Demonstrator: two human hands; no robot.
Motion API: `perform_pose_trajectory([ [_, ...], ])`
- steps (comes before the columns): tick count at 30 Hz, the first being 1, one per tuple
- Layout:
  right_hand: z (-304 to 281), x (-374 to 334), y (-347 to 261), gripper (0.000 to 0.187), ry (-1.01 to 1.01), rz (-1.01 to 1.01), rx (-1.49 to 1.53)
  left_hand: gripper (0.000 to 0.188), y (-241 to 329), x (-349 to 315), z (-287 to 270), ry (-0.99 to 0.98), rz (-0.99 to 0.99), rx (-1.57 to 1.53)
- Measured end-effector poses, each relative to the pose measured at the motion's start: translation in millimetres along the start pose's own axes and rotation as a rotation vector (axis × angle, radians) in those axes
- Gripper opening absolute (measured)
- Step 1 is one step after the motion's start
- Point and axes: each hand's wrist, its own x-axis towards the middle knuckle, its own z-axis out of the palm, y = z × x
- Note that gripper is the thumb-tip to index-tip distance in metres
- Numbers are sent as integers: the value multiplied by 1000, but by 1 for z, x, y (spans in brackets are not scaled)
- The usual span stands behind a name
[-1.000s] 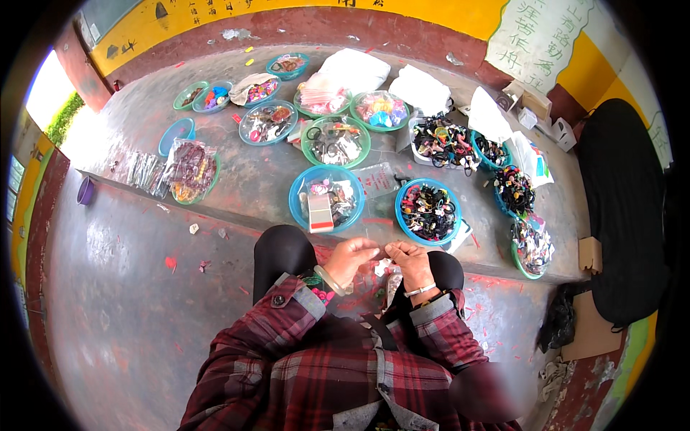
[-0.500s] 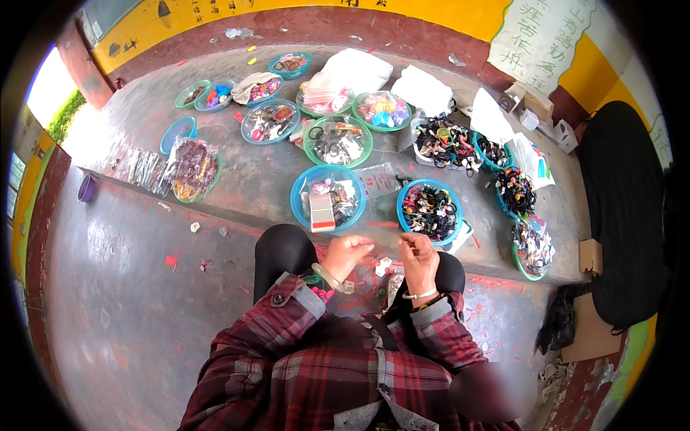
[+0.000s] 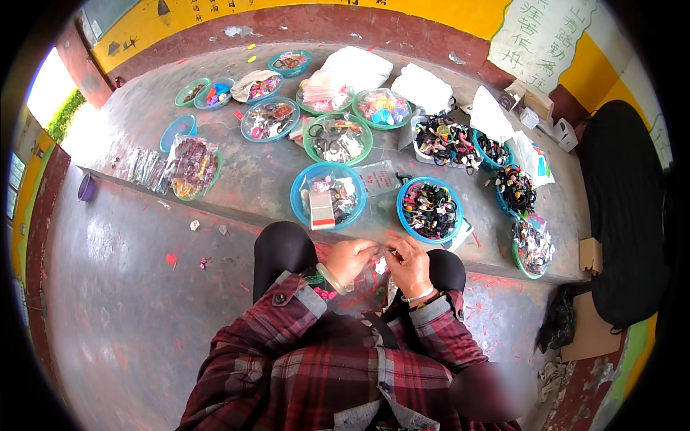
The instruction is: The person sits on the floor and packs small hair accessories into clear plastic bags. They pick up items from blue bowls, place them into bags, and seal them. The person handles the items one by one, organizing them into individual packages.
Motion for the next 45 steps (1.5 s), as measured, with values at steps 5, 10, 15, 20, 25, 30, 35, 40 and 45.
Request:
perform_pose_trajectory([
  [5,4,-1,6,12,-104,151,127,20,-7,0,-1,-25,52,89],
  [10,6,-2,22,12,-238,304,237,22,-7,1,0,-122,-14,37],
  [15,5,-2,32,12,-271,496,426,26,-19,6,-6,-192,-9,-86],
  [20,-10,7,11,15,-262,677,712,26,0,7,-20,-220,-310,-202],
  [25,-20,10,6,18,-451,692,792,24,5,7,-24,-248,-317,-302],
  [30,-19,9,8,19,-449,711,820,24,-6,7,-25,-346,-175,-239],
  [35,-18,7,14,19,-509,705,752,29,-5,6,-23,-423,-148,-232],
  [40,-21,9,7,22,-532,665,769,37,-5,4,-20,-449,-162,-335],
  [45,-14,5,10,22,-510,572,743,40,-10,5,-17,-459,-147,-328],
])
